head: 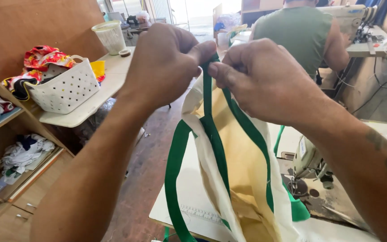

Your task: Attaching green handles to a white canvas bag using an industrial sewing machine

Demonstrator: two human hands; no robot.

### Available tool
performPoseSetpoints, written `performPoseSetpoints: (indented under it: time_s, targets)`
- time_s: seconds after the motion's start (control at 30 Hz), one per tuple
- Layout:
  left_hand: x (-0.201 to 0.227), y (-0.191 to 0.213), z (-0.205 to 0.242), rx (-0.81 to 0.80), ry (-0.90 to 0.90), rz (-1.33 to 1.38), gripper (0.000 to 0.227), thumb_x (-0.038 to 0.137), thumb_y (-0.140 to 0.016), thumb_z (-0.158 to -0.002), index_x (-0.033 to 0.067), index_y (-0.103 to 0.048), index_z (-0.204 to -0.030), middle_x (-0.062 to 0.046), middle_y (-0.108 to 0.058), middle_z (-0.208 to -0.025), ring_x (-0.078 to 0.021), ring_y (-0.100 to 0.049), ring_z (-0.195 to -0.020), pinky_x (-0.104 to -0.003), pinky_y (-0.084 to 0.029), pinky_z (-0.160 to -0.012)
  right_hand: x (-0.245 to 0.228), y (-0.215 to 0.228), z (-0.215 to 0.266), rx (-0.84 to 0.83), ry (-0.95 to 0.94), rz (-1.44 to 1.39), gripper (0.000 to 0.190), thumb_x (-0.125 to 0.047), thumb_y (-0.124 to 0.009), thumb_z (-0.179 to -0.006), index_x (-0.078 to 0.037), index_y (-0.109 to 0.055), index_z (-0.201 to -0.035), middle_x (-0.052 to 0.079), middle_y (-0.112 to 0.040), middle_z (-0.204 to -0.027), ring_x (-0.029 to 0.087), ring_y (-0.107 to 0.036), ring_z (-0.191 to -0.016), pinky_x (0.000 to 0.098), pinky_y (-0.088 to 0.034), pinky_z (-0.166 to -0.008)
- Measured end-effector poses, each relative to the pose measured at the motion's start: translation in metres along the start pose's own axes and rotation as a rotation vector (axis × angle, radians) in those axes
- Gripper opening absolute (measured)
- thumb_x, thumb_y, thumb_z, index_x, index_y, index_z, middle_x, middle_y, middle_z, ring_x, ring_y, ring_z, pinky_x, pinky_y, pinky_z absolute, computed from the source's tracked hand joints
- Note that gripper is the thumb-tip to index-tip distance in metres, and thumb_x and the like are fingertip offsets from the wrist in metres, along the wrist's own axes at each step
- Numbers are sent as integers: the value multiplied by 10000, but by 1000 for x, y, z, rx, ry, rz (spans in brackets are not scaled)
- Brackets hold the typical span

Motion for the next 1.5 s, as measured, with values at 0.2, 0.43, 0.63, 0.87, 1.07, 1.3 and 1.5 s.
performPoseSetpoints:
  time_s: [0.2, 0.43, 0.63, 0.87, 1.07, 1.3, 1.5]
  targets:
    - [-52, -16, -13, 31, 102, 128, 233, 196, -690, -1085, 60, -745, -903, -71, -740, -826, -181, -731, -691, -311, -629, -547, 39, -33, 21, 1, -216, -87, 275, -279, -710, -1108, -99, -854, -959, 40, -807, -741, 157, -639, -552, 371, -528, -523]
    - [12, -18, -4, -135, 264, 346, 325, 324, -670, -1035, 55, -824, -936, -71, -885, -883, -197, -912, -697, -272, -750, -586, 73, -27, 21, 429, 617, 140, 607, -141, -951, -1008, -12, -495, -1387, 214, -703, -1170, 273, -776, -773, 377, -679, -641]
    - [33, -11, -2, -252, 293, 351, 324, 294, -647, -1037, 42, -844, -983, -94, -894, -896, -224, -929, -747, -301, -774, -643, 74, -7, 17, 634, 955, 598, 131, 8, -778, -1192, 34, -717, -1305, 168, -738, -1052, 234, -693, -702, 364, -661, -578]
    - [-1, -48, -23, 15, 3, 128, 429, 276, -758, -1068, 122, -761, -668, -13, -744, -595, -91, -729, -473, -287, -607, -468, 84, -25, 12, 822, 917, 1032, 364, -86, -762, -1225, -184, -633, -899, -32, -584, -741, 106, -450, -591, 324, -410, -700]
    - [-73, -73, -39, 190, -24, -69, 420, 198, -724, -1123, 147, -664, -710, 17, -517, -612, -115, -490, -537, -373, -436, -472, 115, -65, 77, 508, 894, 994, 229, -182, -767, -1159, -131, -680, -953, 5, -552, -660, 150, -427, -585, 356, -412, -719]
    - [-76, -67, -19, 188, 27, 97, 271, 237, -694, -1103, 62, -805, -929, -36, -763, -753, -129, -734, -638, -296, -651, -533, 124, -74, 174, 335, 838, 848, 164, -102, -624, -1085, -19, -755, -1138, 90, -748, -996, 235, -666, -756, 409, -413, -875]
    - [-61, -67, -17, 258, -116, 120, 362, 300, -636, -1106, 60, -829, -916, -48, -808, -725, -144, -816, -566, -307, -679, -453, 139, -80, 178, 368, 789, 784, 141, -131, -732, -1050, -36, -766, -1148, 68, -757, -950, 219, -691, -727, 422, -393, -901]
Point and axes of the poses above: each hand's wrist, its own z-axis away from the middle knuckle, its own y-axis out of the back of the hand, x = y × z, the point moved 2 cm from there along -z, towards the middle knuckle
